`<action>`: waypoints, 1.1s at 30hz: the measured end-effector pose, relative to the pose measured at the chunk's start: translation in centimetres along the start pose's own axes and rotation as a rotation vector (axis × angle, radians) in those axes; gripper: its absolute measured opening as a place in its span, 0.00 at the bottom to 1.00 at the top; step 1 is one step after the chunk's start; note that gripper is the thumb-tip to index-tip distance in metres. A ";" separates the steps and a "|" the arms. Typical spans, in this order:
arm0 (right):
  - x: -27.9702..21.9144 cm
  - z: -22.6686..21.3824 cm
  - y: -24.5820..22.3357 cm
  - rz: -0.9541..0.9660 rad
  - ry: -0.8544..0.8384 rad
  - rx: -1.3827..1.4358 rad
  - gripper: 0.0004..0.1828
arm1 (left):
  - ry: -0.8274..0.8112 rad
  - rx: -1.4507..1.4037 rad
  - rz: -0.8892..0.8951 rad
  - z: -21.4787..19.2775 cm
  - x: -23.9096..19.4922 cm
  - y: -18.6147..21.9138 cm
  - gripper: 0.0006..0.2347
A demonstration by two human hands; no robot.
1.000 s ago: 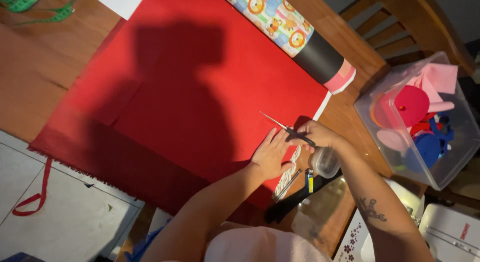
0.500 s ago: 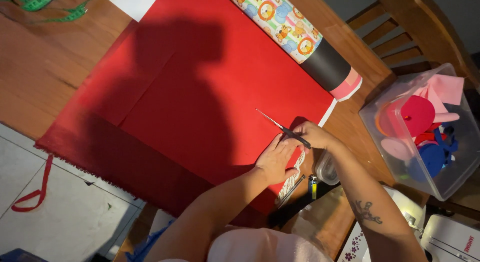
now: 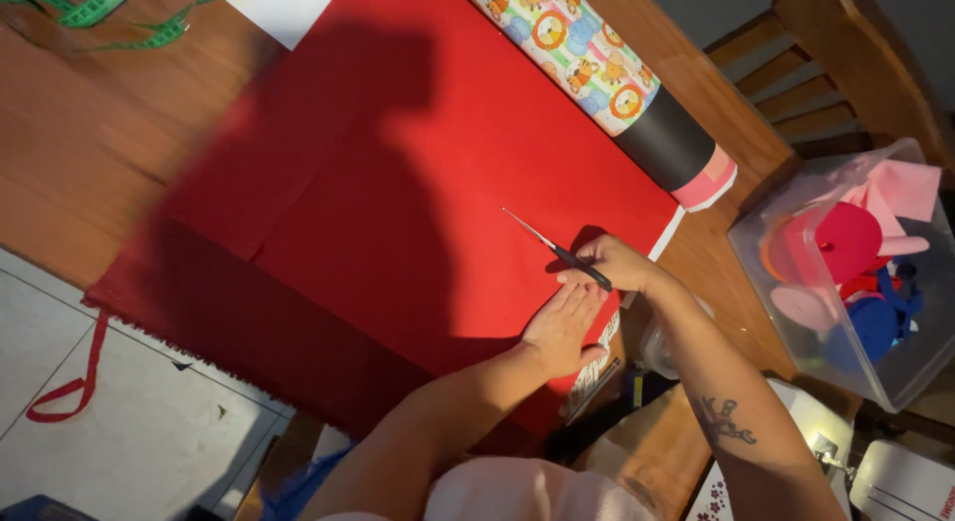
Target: Measure and cut red fabric using a measuring tape, pen, and scissors on a work table.
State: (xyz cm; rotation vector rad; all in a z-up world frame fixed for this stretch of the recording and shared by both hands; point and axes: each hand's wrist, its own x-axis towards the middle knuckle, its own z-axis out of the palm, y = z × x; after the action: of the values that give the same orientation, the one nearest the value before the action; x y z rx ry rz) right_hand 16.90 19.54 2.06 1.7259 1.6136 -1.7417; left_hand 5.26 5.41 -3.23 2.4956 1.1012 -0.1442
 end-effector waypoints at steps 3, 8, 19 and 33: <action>1.2 -0.1 -0.2 -0.002 -0.004 -0.014 0.20 | 0.013 0.013 -0.009 -0.8 -0.3 -0.2 0.40; 2.6 -0.5 0.3 -0.064 -0.004 -0.126 0.23 | 0.062 0.036 -0.006 -2.3 -1.2 -0.7 0.39; 2.2 0.7 -4.2 0.002 -0.020 -0.012 0.21 | 0.081 0.034 0.001 -1.5 -0.6 -0.7 0.39; 2.0 2.3 -10.2 -0.029 -0.013 0.062 0.21 | 0.181 0.000 0.007 -2.4 -1.8 -1.2 0.33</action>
State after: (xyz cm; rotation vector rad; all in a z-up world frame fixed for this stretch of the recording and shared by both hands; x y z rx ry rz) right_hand 7.24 22.74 5.18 1.7228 1.6028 -1.8314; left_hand 2.95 5.85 -0.99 2.5520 1.1620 0.0857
